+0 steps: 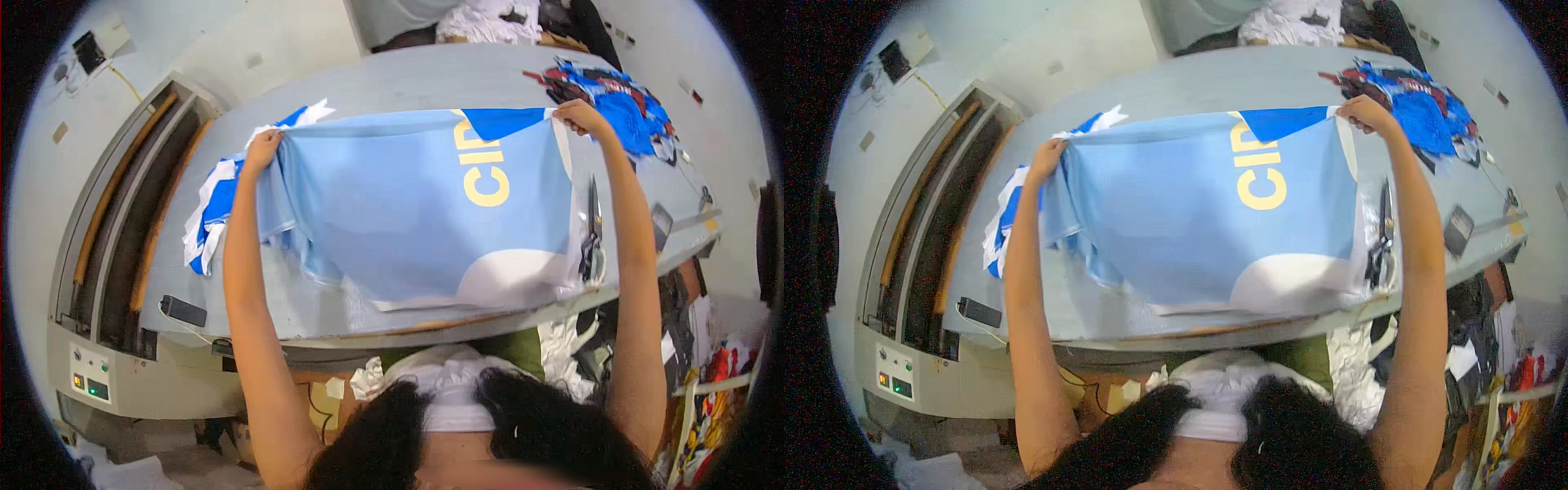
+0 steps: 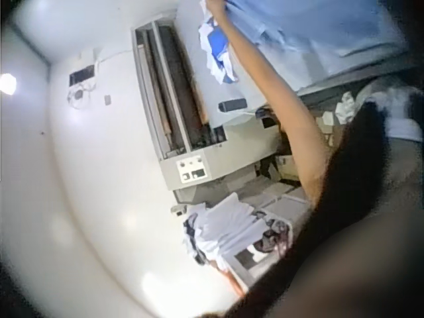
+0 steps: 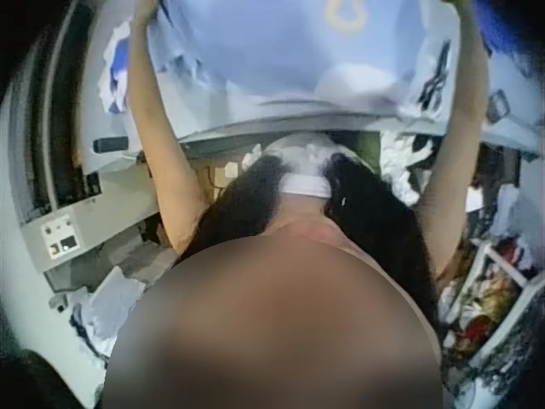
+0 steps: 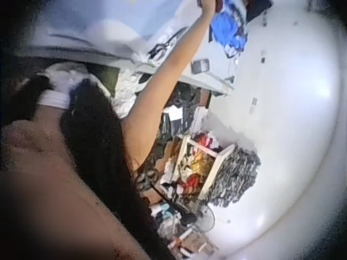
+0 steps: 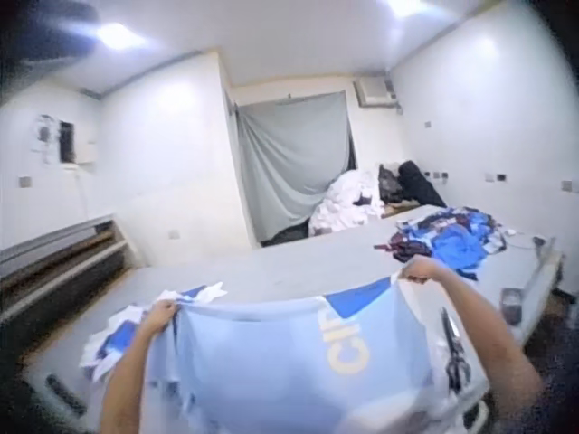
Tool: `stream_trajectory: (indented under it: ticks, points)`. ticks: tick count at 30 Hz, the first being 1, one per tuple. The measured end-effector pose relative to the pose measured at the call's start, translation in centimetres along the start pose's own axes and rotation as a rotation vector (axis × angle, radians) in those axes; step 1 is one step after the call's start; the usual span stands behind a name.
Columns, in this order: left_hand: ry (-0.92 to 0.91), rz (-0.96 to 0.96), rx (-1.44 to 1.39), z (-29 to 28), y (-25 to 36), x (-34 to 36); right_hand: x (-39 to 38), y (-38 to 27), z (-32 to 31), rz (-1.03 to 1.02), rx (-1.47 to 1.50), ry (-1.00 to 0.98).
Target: Cutting blue and white fabric pieces using scissors on a work table.
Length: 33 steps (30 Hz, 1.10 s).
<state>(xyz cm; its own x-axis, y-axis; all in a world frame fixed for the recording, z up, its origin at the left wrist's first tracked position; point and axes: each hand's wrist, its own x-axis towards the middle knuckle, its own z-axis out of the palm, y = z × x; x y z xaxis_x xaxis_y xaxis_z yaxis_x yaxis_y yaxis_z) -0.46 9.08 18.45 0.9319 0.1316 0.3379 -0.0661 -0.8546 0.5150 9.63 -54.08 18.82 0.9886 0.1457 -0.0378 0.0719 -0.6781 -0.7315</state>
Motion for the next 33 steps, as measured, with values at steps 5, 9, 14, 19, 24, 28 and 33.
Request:
stream_trajectory:
  ticks: [5, 9, 14, 19, 24, 28, 33]
  points:
    - [0.643, 0.105, 0.297, -4.8, 4.6, 1.6, 7.4, -5.6, -1.1, -0.193, 0.619, 0.395]
    - [0.72, 0.288, 0.327, -9.0, 8.8, -2.2, 6.7, -5.0, -4.3, -0.574, 0.839, 0.492]
    - [-0.318, 0.068, -0.174, -1.6, 13.1, -14.8, 4.6, 6.8, -4.7, -0.385, 0.903, 0.419]
    - [-1.421, 0.471, -0.775, 8.6, 20.3, -22.8, 1.9, 15.0, 0.8, 0.089, 0.3, 0.884]
    - [-0.736, 0.526, -0.432, 9.5, 18.0, -13.6, -6.1, 9.9, 12.1, -0.269, 0.011, 0.584]
    - [-0.33, 0.409, -0.101, 13.8, 10.5, -5.2, -11.8, 2.0, 21.6, -0.653, -0.209, 0.334]
    - [-0.431, 0.175, 0.445, 16.0, -1.8, -5.6, -15.3, 1.9, 24.0, -0.778, -0.584, -0.144]
